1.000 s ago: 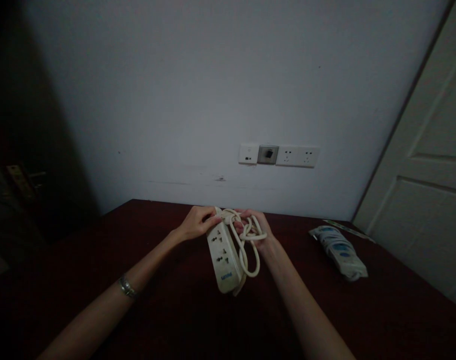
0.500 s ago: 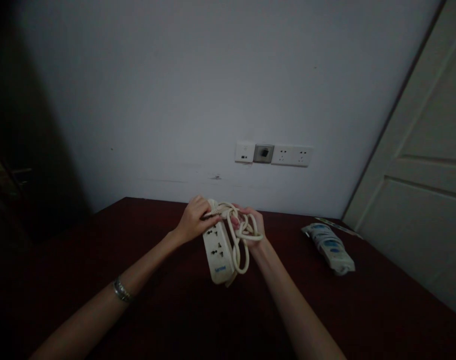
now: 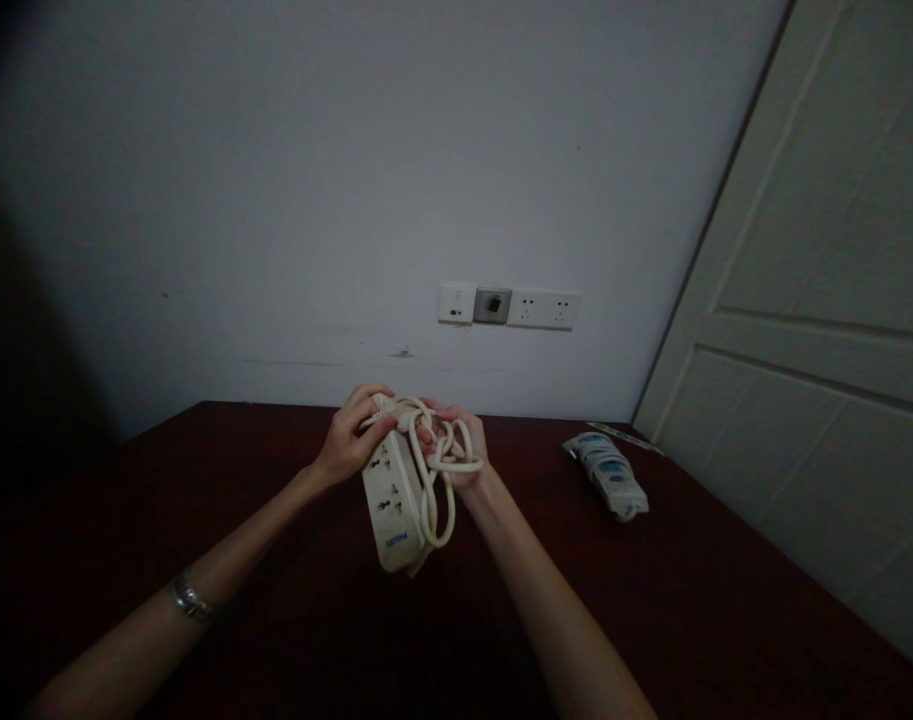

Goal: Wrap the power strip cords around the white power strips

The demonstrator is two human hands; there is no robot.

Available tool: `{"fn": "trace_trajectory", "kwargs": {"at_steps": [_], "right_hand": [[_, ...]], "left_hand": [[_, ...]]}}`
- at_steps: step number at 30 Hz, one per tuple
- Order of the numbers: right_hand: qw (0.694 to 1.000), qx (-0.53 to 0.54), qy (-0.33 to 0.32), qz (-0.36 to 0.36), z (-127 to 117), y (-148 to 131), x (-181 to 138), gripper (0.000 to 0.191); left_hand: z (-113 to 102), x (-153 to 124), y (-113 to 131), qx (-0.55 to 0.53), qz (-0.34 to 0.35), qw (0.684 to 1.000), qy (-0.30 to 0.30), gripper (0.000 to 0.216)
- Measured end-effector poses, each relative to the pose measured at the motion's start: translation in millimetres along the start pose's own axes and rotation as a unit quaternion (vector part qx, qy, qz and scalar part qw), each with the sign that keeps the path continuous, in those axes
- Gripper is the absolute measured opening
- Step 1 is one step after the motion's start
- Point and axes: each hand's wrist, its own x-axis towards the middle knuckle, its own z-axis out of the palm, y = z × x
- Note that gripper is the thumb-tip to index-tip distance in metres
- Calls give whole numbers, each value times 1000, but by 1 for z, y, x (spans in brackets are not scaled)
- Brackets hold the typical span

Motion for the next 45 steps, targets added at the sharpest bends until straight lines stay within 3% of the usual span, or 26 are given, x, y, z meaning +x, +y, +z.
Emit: {"fn": "trace_trajectory", "kwargs": {"at_steps": [3,6,13,16,21,28,34,37,42,45], "right_hand": [[1000,-26,11,5,-1,-3,-1,21],[992,-101,68,19,-1,-9,-3,21],[942,-289,168,25,15,-19,-12,34],[899,-395,188,4,24,-21,-14,34],[805,-548,216,-69,33,-22,-17,19],[774,-602,190,-56,34,-21,-17,23],[708,-675,137,-159,32,-16,-16,21],[728,-651,126,-173,29,-16,-15,22],[886,-447,116,-50,16,-16,-11,24],[916,-384,115,-4,12,-10,-9,25]], "left_hand": [[-3,1,1,38,32,999,9,9],[-5,4,1,89,51,995,5,7],[-10,3,-1,175,97,980,-5,9],[-11,1,-2,203,114,972,-16,11],[-15,2,2,228,141,963,-28,12],[-20,6,6,245,174,953,-29,13],[-24,8,3,234,164,957,-40,13],[-26,9,3,223,164,960,-38,12],[-26,10,6,140,142,980,9,14],[-23,8,6,113,73,989,64,22]]}}
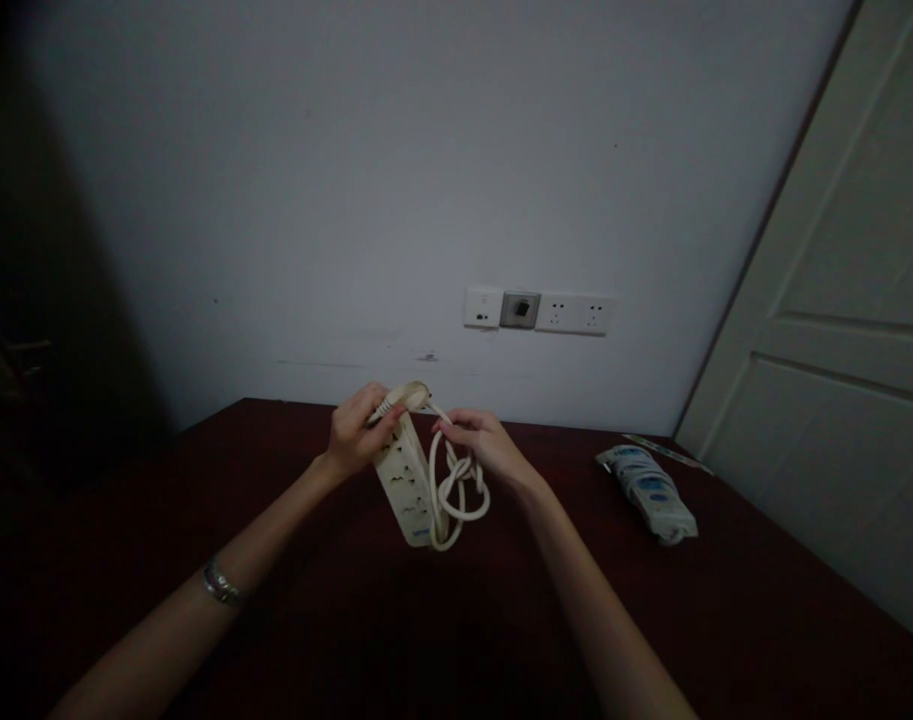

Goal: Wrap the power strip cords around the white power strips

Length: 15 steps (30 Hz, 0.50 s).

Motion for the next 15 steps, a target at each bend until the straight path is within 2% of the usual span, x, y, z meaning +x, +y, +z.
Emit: {"fn": "trace_trajectory", "kwargs": {"at_steps": [3,7,10,15], "right_hand": [[999,47,6,15,7,6,2,25],[993,117,30,16,16,11,5,25],[983,179,34,16,19,16,8,19],[961,271,20,47,21,24,13,9]], "left_hand": [[2,-2,-1,-20,-113,993,18,27],[6,0,-3,-101,-257,960,39,32],[10,1,-3,-157,-303,938,52,33],[18,-3,-4,-193,-335,920,59,37]]}}
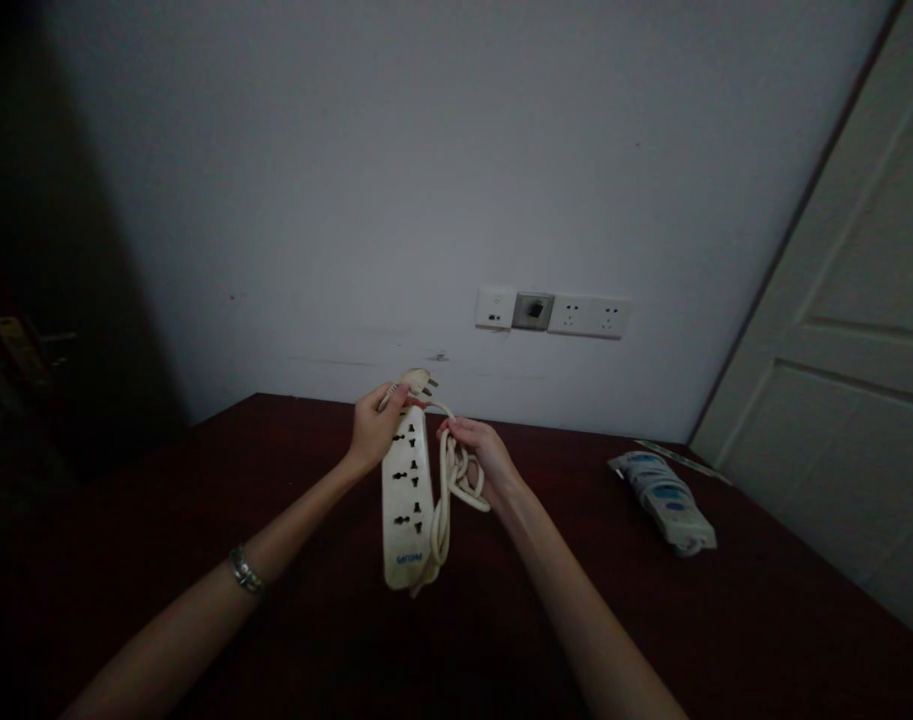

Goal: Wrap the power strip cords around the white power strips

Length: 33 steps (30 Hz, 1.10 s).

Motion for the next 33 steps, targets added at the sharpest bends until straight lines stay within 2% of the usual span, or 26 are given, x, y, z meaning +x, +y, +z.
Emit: {"fn": "trace_trajectory", "kwargs": {"at_steps": [9,15,19,24,27,30,33], "right_hand": [[1000,3,17,11,-10,17,10,12],[1000,8,25,1,-17,23,14,18],[999,14,37,-14,-21,24,16,19],[997,37,65,-30,-26,25,19,16],[995,54,81,-33,-27,23,19,11],[992,71,100,-35,-26,19,17,6],[989,83,119,-29,-23,17,16,4]], "left_hand": [[11,-6,-27,-87,-100,990,42,43],[21,-15,-38,-196,-205,955,83,43],[27,-21,-41,-230,-235,939,104,41],[32,-25,-36,-266,-251,927,83,43],[34,-27,-32,-258,-280,922,66,56],[35,-30,-29,-253,-309,916,31,73],[34,-32,-28,-252,-314,915,-20,75]]}}
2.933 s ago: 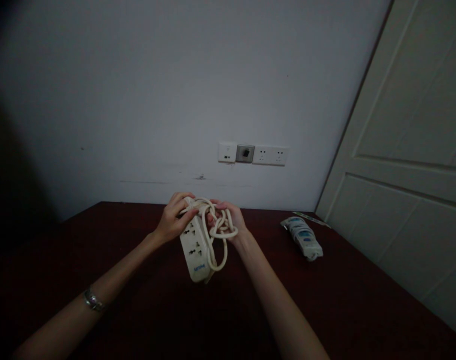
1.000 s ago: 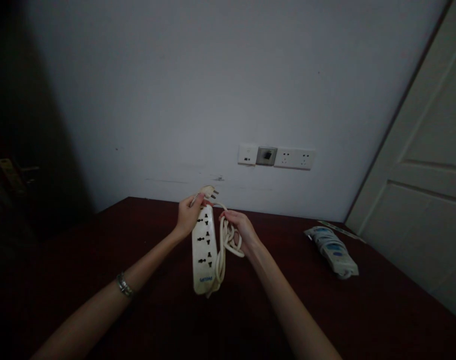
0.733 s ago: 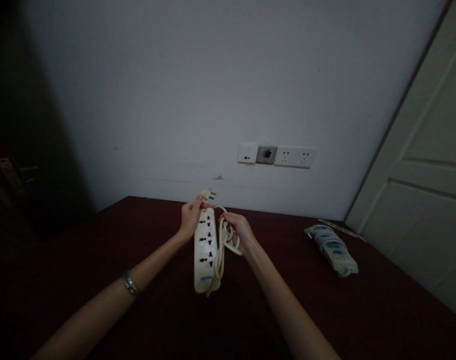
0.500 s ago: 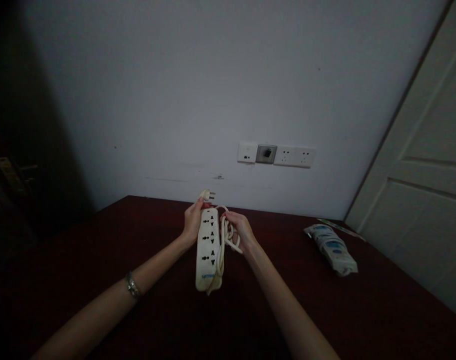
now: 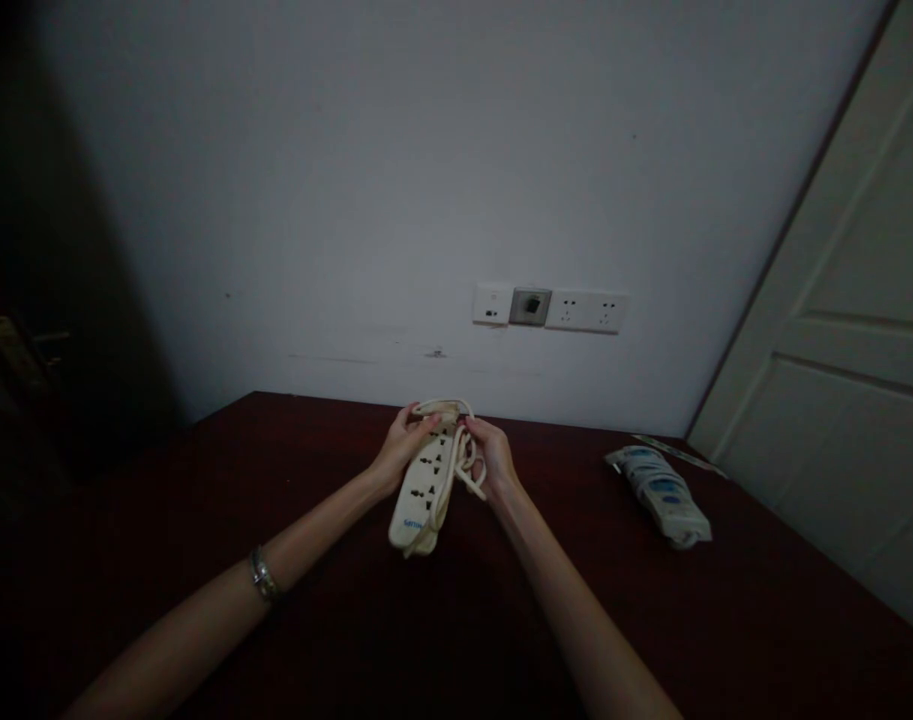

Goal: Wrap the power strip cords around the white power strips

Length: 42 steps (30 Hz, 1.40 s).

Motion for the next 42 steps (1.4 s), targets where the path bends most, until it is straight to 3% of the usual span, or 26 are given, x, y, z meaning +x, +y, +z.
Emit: {"fn": "trace_trajectory", "kwargs": {"at_steps": [6,11,20,23,26,31,36,42], "right_hand": [[1000,-3,14,17,9,2,-5,12],[1000,-10,18,6,14,4,-8,14],[976,-199,-6,-83,13,4,-11,48],[971,-216,8,-105,14,4,-13,72],[963,-232,-27,-135,15,4,-14,90],[939,-283,-64,-183,14,1,-12,49],[945,-267,-21,-188,12,-6,-13,45],[946,-257,26,-194,9,-28,-16,46]], "left_hand": [[-2,0,3,-4,-11,996,-92,64],[0,-2,8,9,-16,992,-128,47],[-2,-2,9,38,-19,993,-109,46],[-2,-2,11,58,-8,992,-112,45],[-2,-3,14,72,2,991,-117,41],[-4,-1,21,66,-3,988,-137,36],[-8,1,31,17,-37,987,-157,44],[-20,14,42,0,-11,1000,-22,60]]}}
